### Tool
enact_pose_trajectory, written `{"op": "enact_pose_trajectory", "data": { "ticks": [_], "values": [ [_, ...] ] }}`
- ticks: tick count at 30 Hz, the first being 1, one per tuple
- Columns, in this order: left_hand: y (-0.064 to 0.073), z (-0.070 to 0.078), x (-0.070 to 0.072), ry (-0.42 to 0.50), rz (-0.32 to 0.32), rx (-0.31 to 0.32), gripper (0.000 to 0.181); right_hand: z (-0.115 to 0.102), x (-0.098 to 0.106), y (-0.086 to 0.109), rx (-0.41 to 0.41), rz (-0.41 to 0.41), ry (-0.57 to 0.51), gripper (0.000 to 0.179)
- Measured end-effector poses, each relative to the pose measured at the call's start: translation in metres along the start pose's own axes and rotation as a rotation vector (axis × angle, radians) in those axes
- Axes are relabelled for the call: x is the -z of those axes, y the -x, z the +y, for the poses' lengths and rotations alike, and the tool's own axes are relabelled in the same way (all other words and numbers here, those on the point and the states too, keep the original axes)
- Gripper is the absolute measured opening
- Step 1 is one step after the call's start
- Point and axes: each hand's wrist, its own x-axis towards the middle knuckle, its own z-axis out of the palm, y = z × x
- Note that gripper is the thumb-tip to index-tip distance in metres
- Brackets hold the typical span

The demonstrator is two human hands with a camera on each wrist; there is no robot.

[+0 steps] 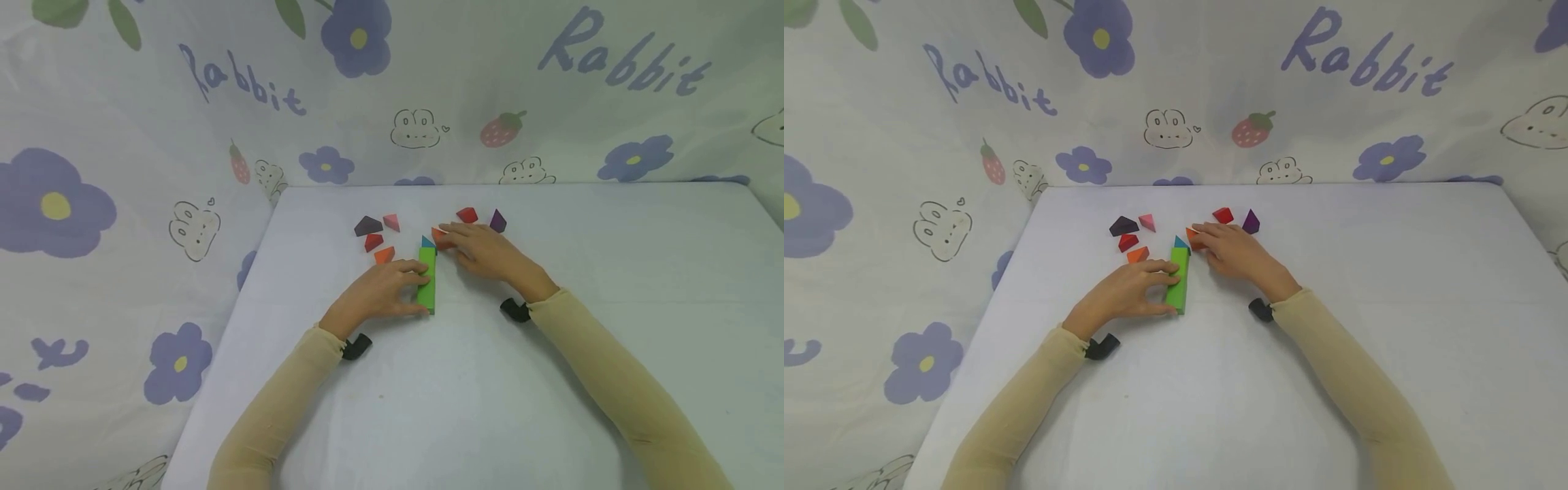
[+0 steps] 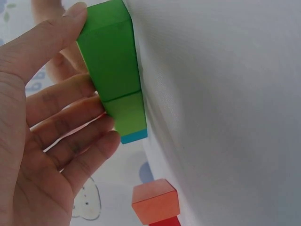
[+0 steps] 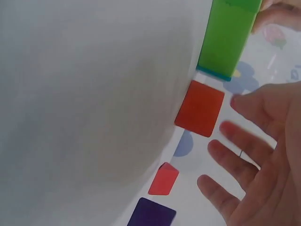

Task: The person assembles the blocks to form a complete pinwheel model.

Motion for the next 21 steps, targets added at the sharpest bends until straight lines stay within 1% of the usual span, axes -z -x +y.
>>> {"op": "enact_pose_trajectory", "data": {
  "ticks": [3, 5, 12, 21],
  "values": [
    [-0.0003, 0.0004, 0.0004, -0.011, 0.001, 0.001, 0.060, -0.0029, -0.0001, 0.0033, 0.020, 0.038, 0.042, 0.045],
    [-0.0007, 0.0004, 0.0005, -0.019, 0.003, 0.002, 0.060, -0.0052, -0.0003, 0.0043, 0.025, 0.042, 0.045, 0.047],
    [-0.0009, 0.0006, 0.0004, -0.018, -0.003, 0.008, 0.060, -0.0076, -0.0043, 0.0024, 0.016, -0.022, 0.022, 0.051],
    [-0.0014, 0.0014, 0.0001, -0.019, -0.012, 0.020, 0.060, -0.0080, -0.0041, 0.0040, 0.012, -0.036, 0.001, 0.054]
  ]
}}
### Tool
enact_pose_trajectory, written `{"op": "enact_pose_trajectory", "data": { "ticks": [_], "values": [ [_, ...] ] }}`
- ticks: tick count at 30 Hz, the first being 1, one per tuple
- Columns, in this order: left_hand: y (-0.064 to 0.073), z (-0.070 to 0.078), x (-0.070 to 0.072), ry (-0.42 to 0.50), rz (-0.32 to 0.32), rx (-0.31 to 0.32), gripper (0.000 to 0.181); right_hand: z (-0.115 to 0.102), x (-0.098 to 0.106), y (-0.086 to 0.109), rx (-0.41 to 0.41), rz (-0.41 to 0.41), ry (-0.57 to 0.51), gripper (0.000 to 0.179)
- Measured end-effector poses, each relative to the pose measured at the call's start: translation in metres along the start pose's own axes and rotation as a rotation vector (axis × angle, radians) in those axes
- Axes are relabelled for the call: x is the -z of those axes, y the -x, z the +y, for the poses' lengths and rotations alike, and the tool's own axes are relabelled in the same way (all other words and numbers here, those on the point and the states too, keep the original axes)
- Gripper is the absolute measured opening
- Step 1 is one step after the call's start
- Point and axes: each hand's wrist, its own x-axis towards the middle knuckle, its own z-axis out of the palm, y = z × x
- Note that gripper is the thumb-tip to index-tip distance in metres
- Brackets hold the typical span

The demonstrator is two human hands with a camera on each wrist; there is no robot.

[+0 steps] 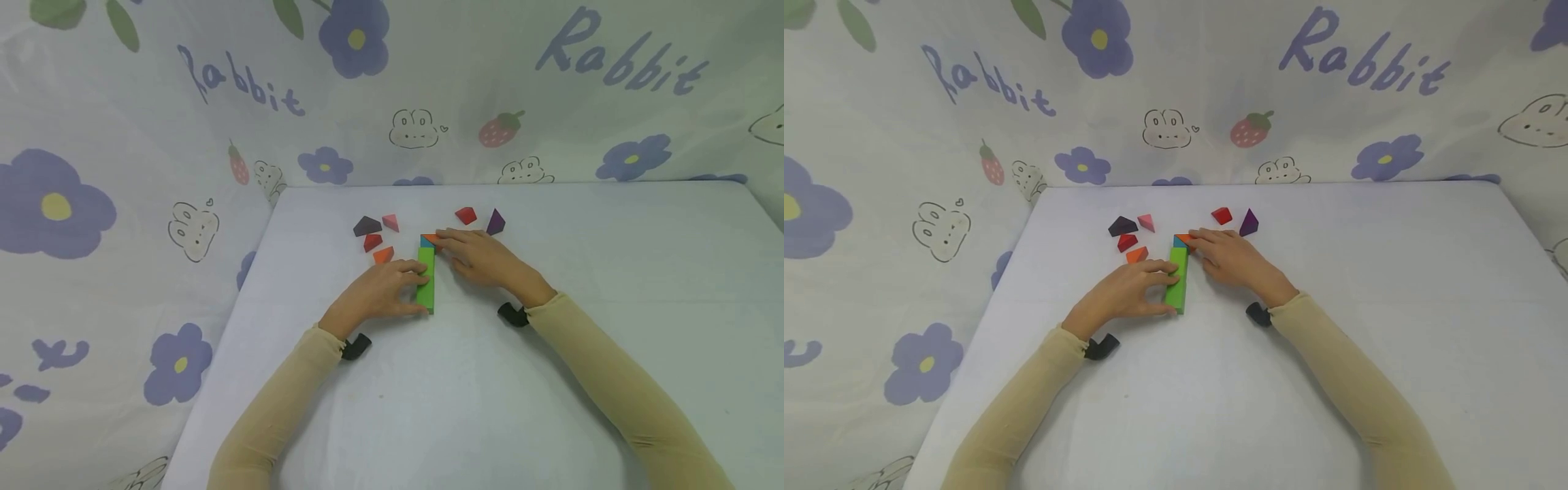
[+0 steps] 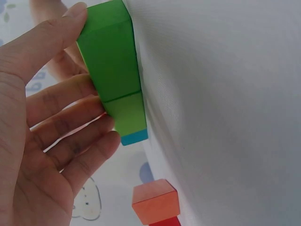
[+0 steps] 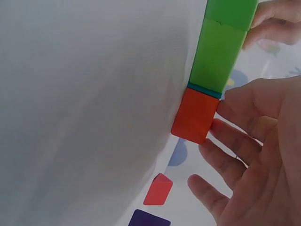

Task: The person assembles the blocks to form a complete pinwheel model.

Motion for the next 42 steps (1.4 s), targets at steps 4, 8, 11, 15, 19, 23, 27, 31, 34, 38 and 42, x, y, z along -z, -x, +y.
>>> {"op": "enact_pose_trajectory", "data": {
  "ticks": [4, 8, 11, 15, 19, 23, 27, 31, 34, 38, 42],
  "values": [
    [0.000, 0.000, -0.001, -0.007, 0.002, -0.004, 0.060, 0.000, 0.000, 0.000, 0.002, -0.007, -0.006, 0.056],
    [0.000, 0.000, -0.001, -0.006, 0.002, -0.009, 0.060, 0.000, 0.000, 0.001, 0.013, -0.005, -0.004, 0.056],
    [0.000, -0.001, -0.001, -0.005, 0.004, -0.013, 0.060, -0.001, -0.001, 0.002, 0.025, -0.001, -0.001, 0.054],
    [-0.001, -0.001, -0.001, -0.006, 0.005, -0.013, 0.060, -0.002, 0.000, 0.004, 0.030, -0.006, 0.007, 0.052],
    [0.000, -0.001, 0.000, -0.003, 0.003, -0.010, 0.060, -0.003, 0.000, 0.004, 0.035, 0.000, 0.009, 0.053],
    [0.000, -0.001, -0.001, -0.002, 0.005, -0.011, 0.060, -0.003, -0.001, -0.001, 0.069, 0.052, -0.013, 0.053],
    [0.000, -0.001, -0.002, 0.001, 0.018, -0.018, 0.060, -0.004, -0.003, -0.008, 0.087, 0.059, -0.018, 0.048],
    [0.000, 0.000, -0.002, 0.007, 0.030, -0.024, 0.059, -0.005, -0.002, -0.010, 0.061, 0.009, -0.008, 0.046],
    [-0.001, 0.001, -0.001, 0.006, 0.032, -0.025, 0.059, -0.005, -0.002, -0.009, 0.040, -0.007, -0.016, 0.047],
    [-0.001, 0.001, 0.000, -0.003, 0.023, -0.021, 0.060, -0.002, -0.004, -0.010, 0.034, -0.007, -0.020, 0.048],
    [0.000, 0.000, -0.001, 0.007, 0.013, -0.013, 0.061, 0.003, -0.002, -0.009, 0.024, -0.012, -0.029, 0.049]
  ]
}}
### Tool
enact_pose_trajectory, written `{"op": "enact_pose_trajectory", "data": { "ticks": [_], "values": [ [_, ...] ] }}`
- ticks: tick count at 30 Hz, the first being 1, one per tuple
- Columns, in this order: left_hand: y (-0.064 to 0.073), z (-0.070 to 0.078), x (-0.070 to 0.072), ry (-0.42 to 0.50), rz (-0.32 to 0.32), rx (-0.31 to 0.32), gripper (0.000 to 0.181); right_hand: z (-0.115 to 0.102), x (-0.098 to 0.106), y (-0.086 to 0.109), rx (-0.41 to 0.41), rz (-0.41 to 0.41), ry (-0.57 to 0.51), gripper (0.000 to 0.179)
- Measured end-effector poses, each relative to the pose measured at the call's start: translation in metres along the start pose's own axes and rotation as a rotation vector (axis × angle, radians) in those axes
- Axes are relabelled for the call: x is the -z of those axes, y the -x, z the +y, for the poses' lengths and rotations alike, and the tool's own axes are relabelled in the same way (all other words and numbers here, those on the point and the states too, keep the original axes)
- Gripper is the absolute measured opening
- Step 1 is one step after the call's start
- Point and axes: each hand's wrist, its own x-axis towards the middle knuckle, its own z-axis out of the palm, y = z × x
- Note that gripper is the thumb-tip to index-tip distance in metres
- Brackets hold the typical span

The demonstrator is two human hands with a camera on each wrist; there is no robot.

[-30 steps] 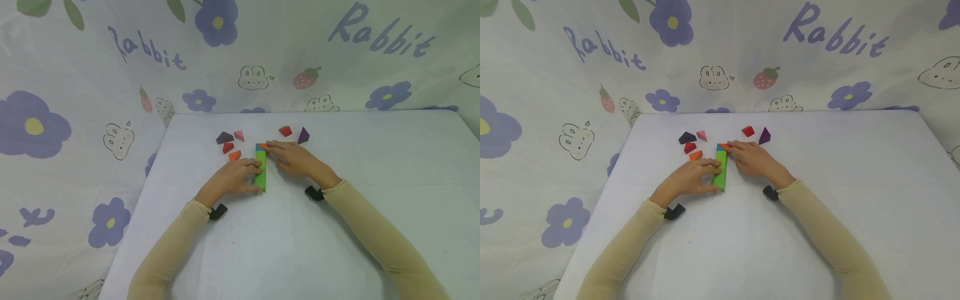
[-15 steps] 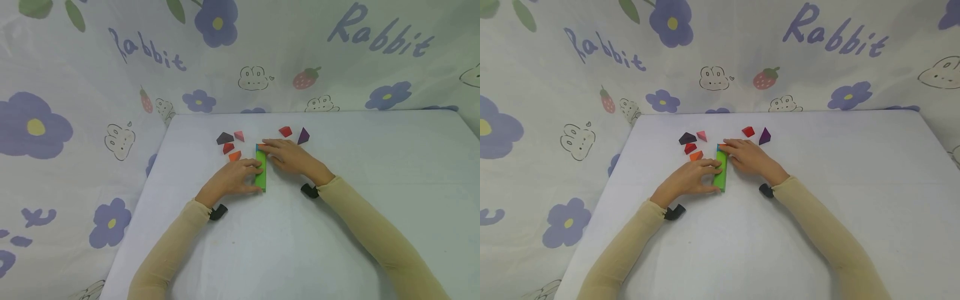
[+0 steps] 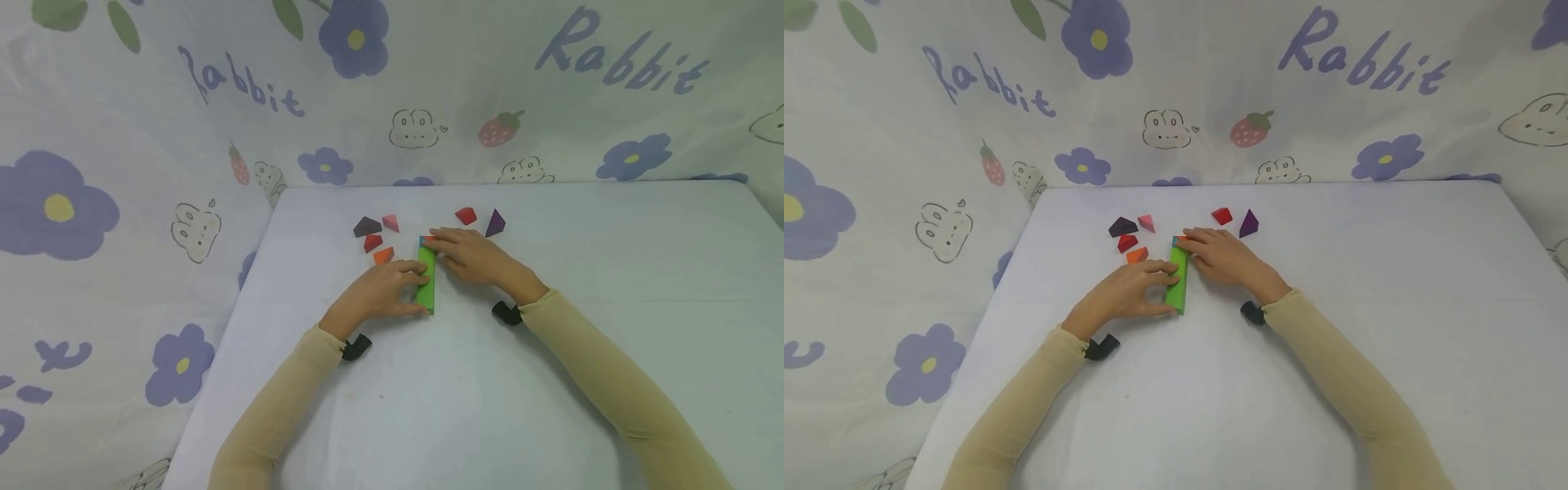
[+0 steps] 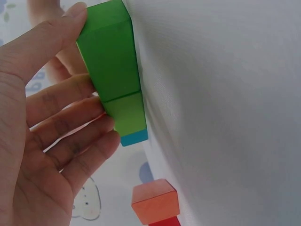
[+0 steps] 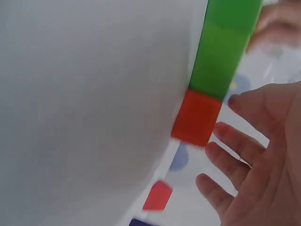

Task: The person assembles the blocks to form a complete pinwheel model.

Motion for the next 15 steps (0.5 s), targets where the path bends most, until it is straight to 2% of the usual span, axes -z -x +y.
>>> {"op": "enact_pose_trajectory", "data": {
  "ticks": [3, 9, 11, 15],
  "values": [
    [0.001, 0.000, -0.001, 0.012, -0.003, 0.004, 0.060, 0.012, 0.010, 0.002, -0.044, 0.004, -0.008, 0.049],
    [0.002, 0.000, -0.001, 0.007, -0.014, 0.010, 0.060, 0.043, 0.028, 0.003, -0.197, 0.042, -0.003, 0.046],
    [0.002, 0.001, 0.000, 0.004, -0.016, 0.013, 0.060, 0.051, 0.028, 0.002, -0.217, 0.024, 0.005, 0.046],
    [0.002, 0.001, 0.001, 0.008, -0.017, 0.014, 0.061, 0.058, 0.023, -0.001, -0.206, -0.015, 0.043, 0.046]
  ]
}}
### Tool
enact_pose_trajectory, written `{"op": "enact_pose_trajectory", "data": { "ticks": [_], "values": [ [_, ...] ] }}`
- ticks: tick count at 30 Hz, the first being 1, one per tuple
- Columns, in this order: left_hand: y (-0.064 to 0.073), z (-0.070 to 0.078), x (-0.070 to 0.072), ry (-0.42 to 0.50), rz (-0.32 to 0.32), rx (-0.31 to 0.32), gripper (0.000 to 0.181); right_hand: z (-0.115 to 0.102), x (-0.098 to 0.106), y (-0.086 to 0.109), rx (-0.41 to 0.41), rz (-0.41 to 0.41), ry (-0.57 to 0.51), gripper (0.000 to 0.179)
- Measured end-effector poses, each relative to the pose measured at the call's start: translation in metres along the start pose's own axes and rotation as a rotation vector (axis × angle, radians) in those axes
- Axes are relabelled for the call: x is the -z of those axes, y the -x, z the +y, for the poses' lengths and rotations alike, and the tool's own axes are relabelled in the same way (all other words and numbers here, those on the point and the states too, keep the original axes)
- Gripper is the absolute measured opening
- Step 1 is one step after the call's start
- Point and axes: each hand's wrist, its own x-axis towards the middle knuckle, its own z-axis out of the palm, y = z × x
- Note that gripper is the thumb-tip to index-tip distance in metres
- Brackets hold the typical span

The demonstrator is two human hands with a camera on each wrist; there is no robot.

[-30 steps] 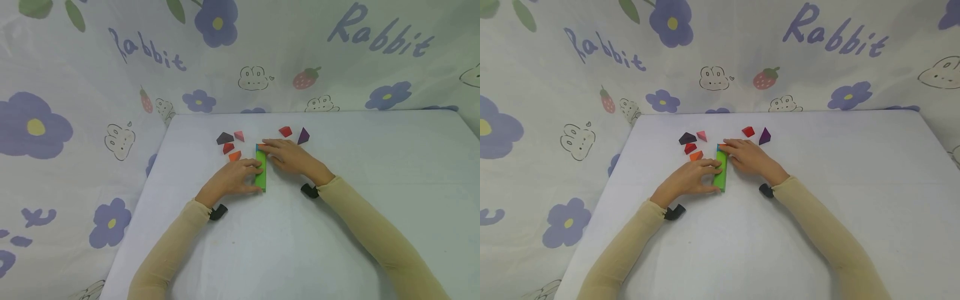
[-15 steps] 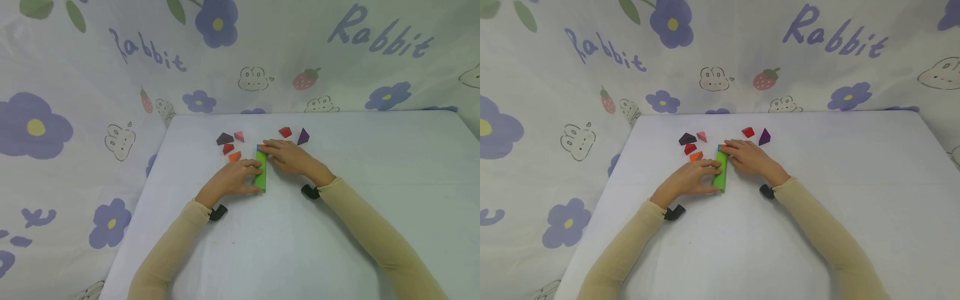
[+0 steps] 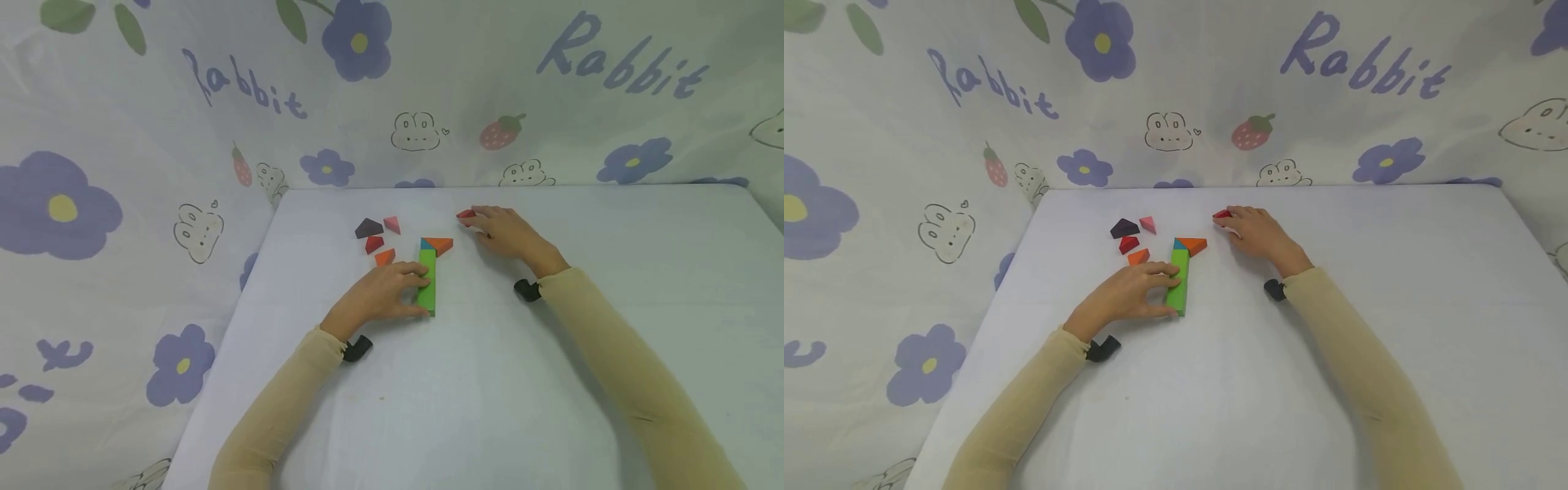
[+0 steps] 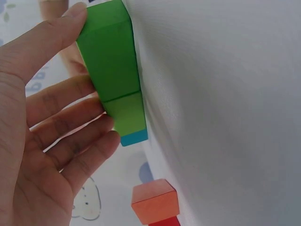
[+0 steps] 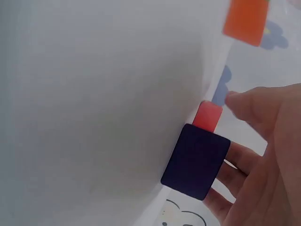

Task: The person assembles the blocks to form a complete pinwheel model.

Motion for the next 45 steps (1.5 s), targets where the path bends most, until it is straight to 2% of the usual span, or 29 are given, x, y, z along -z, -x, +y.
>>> {"op": "enact_pose_trajectory", "data": {
  "ticks": [5, 12, 24, 35, 41, 45],
  "values": [
    [0.000, 0.001, 0.000, 0.003, 0.009, -0.001, 0.060, 0.003, -0.004, -0.003, 0.013, 0.024, 0.050, 0.046],
    [0.000, 0.000, 0.000, 0.006, 0.012, -0.012, 0.060, 0.003, -0.005, -0.005, 0.007, -0.006, 0.090, 0.045],
    [0.000, 0.001, 0.000, -0.013, 0.005, 0.003, 0.060, 0.001, -0.004, 0.005, 0.006, -0.013, -0.093, 0.050],
    [0.000, 0.000, -0.002, -0.015, 0.006, 0.003, 0.060, 0.006, -0.003, 0.011, -0.031, -0.003, -0.100, 0.048],
    [0.000, 0.000, -0.001, 0.000, 0.008, 0.008, 0.059, 0.008, -0.002, 0.014, 0.005, 0.056, -0.091, 0.042],
    [0.000, 0.001, 0.000, 0.000, 0.001, 0.015, 0.059, 0.004, -0.003, 0.014, 0.021, 0.065, -0.090, 0.044]
  ]
}}
